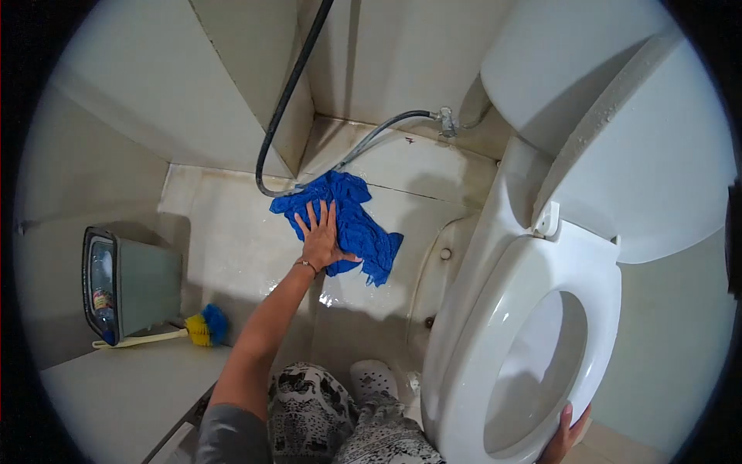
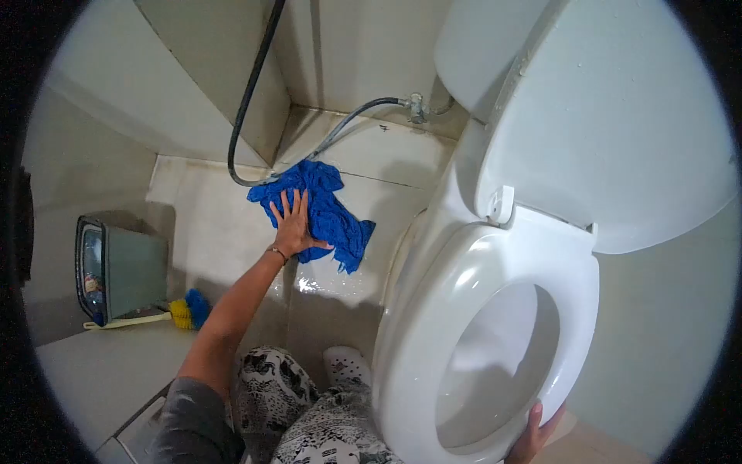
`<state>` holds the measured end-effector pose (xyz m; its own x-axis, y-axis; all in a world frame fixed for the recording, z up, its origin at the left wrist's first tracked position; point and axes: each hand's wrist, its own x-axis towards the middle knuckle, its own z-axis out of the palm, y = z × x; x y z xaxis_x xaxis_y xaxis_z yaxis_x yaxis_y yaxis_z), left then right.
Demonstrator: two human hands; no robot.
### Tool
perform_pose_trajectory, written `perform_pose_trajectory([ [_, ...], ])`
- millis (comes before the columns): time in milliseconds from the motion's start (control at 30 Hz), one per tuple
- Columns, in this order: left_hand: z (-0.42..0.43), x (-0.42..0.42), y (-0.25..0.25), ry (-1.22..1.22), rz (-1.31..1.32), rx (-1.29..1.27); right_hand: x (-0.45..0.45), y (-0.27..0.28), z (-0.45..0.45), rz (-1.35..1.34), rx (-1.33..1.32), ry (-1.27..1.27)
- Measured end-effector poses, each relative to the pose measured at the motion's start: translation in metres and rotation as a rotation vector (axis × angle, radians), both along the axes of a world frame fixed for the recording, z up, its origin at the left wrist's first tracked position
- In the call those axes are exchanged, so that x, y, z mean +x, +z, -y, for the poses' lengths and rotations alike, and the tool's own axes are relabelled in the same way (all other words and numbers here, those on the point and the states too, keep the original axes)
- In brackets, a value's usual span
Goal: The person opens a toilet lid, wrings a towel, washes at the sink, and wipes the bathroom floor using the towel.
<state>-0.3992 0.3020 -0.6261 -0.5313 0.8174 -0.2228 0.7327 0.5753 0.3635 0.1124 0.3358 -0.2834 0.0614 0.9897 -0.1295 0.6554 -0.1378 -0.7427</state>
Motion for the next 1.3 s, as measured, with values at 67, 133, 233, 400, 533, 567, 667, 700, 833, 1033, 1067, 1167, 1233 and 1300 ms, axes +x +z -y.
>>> perform_pose_trajectory([
  [67, -0.015, -0.005, 0.005, -0.008, 0.017, -0.082, 0.003, 0.003, -0.002, -0.024, -0.08, -0.005],
  [133, -0.028, -0.009, 0.004, -0.012, 0.026, -0.089, 0.001, 0.002, -0.001, -0.026, -0.096, -0.048],
  [233, -0.053, -0.015, -0.009, -0.094, 0.065, 0.018, 0.006, -0.002, 0.0, 0.039, -0.092, -0.043],
  [400, -0.124, -0.011, -0.03, -0.236, 0.081, 0.231, -0.001, -0.001, -0.002, 0.002, -0.09, -0.039],
  [533, -0.167, 0.032, -0.039, -0.332, 0.002, 0.269, -0.007, 0.0, 0.0, -0.027, -0.062, -0.005],
  [567, -0.171, 0.038, -0.035, -0.302, 0.092, 0.303, -0.008, 0.001, 0.0, -0.036, -0.058, 0.002],
  [667, -0.178, 0.053, -0.037, -0.138, 0.274, 0.663, -0.01, -0.001, -0.002, -0.005, -0.055, 0.014],
  [700, -0.175, 0.058, -0.052, -0.089, 0.279, 0.868, -0.011, 0.0, -0.001, 0.031, -0.055, -0.025],
  [833, -0.138, 0.046, 0.005, 0.082, 0.524, 0.935, -0.012, 0.001, -0.001, 0.072, -0.044, 0.031],
  [1033, -0.067, -0.002, 0.083, 0.475, 1.408, 0.824, 0.004, -0.015, 0.004, -0.115, -0.052, -0.241],
  [1067, -0.052, -0.005, 0.107, 0.504, 1.408, 0.894, 0.0, -0.014, 0.004, -0.105, -0.055, -0.251],
  [1167, -0.009, -0.024, 0.135, 0.654, 1.386, 1.056, 0.006, -0.017, 0.002, -0.151, -0.07, -0.233],
  [1233, 0.024, -0.038, 0.134, 0.753, 1.378, 1.133, 0.004, -0.014, 0.002, -0.178, -0.108, -0.199],
  [1300, 0.063, -0.048, 0.136, 0.82, 1.325, 1.169, 0.001, -0.012, 0.004, -0.136, -0.081, -0.206],
])
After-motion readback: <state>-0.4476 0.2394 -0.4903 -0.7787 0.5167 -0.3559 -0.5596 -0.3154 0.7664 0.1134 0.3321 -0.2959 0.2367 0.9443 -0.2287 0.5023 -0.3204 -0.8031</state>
